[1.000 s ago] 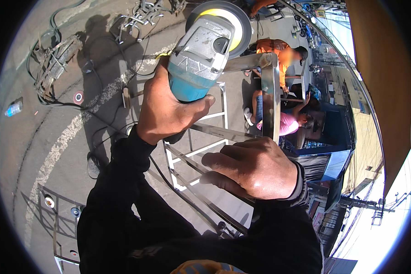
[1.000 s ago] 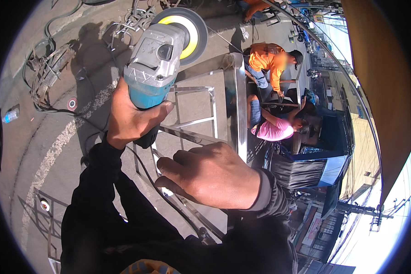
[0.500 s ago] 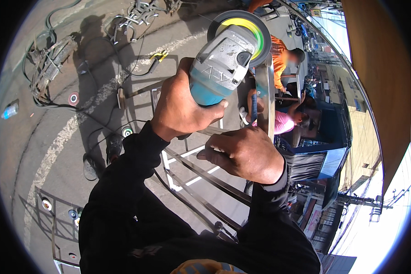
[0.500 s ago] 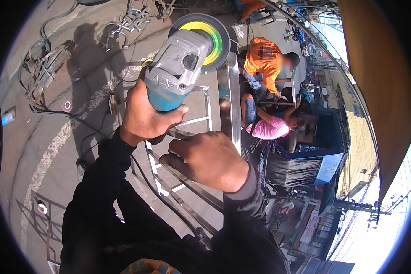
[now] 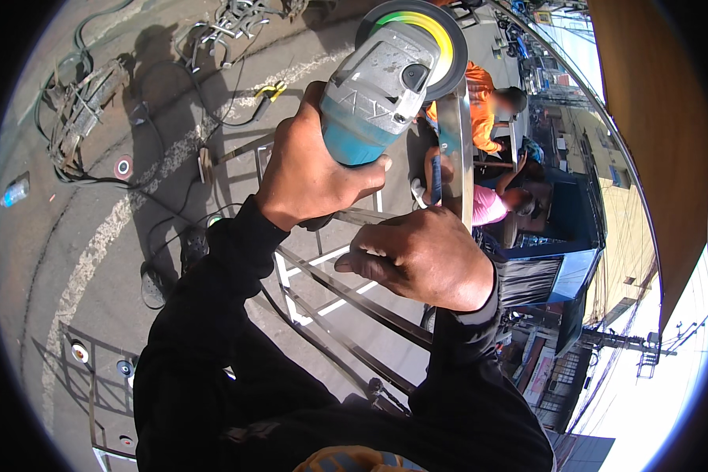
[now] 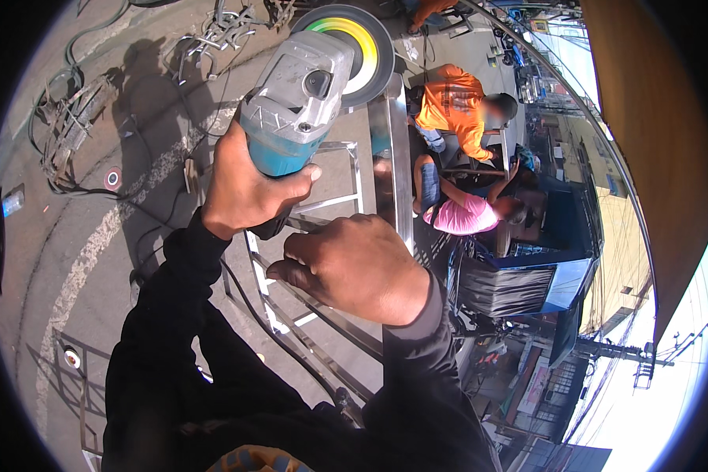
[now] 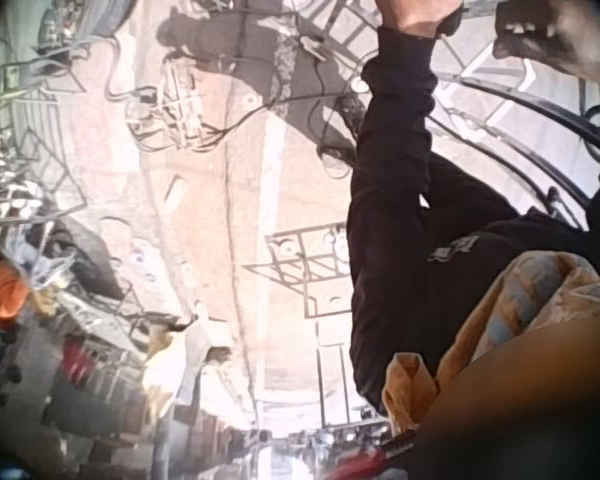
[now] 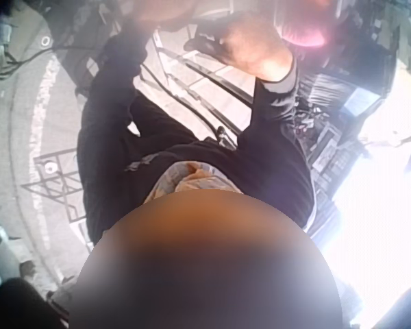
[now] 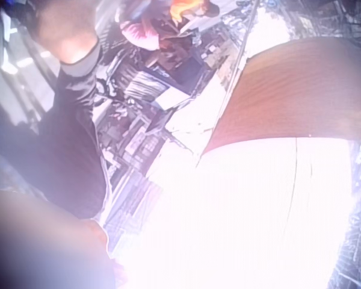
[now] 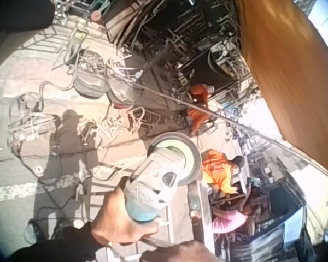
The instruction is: The person uses an angle grinder to smooth the edges of a metal frame. They then remove the grinding disc, replace it with a polishing disc, and continue polishing the same frame. The work is performed in an outdoor workshop area with other workers visible in the background.
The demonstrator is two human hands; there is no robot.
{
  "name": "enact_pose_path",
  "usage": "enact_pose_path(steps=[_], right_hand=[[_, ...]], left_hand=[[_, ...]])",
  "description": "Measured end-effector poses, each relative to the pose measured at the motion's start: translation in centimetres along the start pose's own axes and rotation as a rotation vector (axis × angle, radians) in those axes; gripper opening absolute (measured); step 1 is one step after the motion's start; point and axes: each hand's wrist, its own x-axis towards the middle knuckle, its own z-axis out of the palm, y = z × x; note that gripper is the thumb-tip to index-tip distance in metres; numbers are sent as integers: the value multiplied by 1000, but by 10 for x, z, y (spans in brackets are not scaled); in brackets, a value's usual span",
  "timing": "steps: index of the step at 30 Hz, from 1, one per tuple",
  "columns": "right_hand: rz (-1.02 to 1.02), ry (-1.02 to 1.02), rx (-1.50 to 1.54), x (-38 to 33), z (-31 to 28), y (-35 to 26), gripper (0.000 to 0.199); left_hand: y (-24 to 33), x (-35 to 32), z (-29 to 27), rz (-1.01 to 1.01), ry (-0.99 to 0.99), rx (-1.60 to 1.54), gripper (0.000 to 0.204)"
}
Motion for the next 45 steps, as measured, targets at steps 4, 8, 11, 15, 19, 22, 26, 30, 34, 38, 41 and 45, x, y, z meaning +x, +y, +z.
enact_pose_path(steps=[4,8,11,15,19,22,26,30,34,38,41,45], right_hand=[[20,-35,-19,0,0,0,15],[-5,-41,-24,1,-1,2,16],[-26,-28,12,2,-1,3,17],[-15,-35,13,3,-1,2,17],[-12,-44,-7,2,-2,2,17],[-23,-36,11,1,-1,4,16],[-32,-31,21,1,1,5,16],[3,-46,28,1,0,5,14],[-21,-35,35,0,-1,4,14],[-16,-40,49,1,-2,4,14],[-8,-35,31,1,-2,4,13],[-50,-19,32,2,-2,4,14]], left_hand=[[1,3,-1,-3,21,41,70],[4,6,3,24,27,-12,69],[6,7,4,-26,10,-19,69],[5,9,8,3,30,-38,69],[1,9,13,-25,60,-48,73],[-1,4,11,-62,47,-40,75],[-3,1,7,-80,53,12,76],[-4,1,6,-13,51,17,76],[-5,3,9,25,64,21,74],[-5,5,7,-13,66,18,71],[-4,4,8,38,77,19,72],[-2,5,7,-11,59,17,72]])
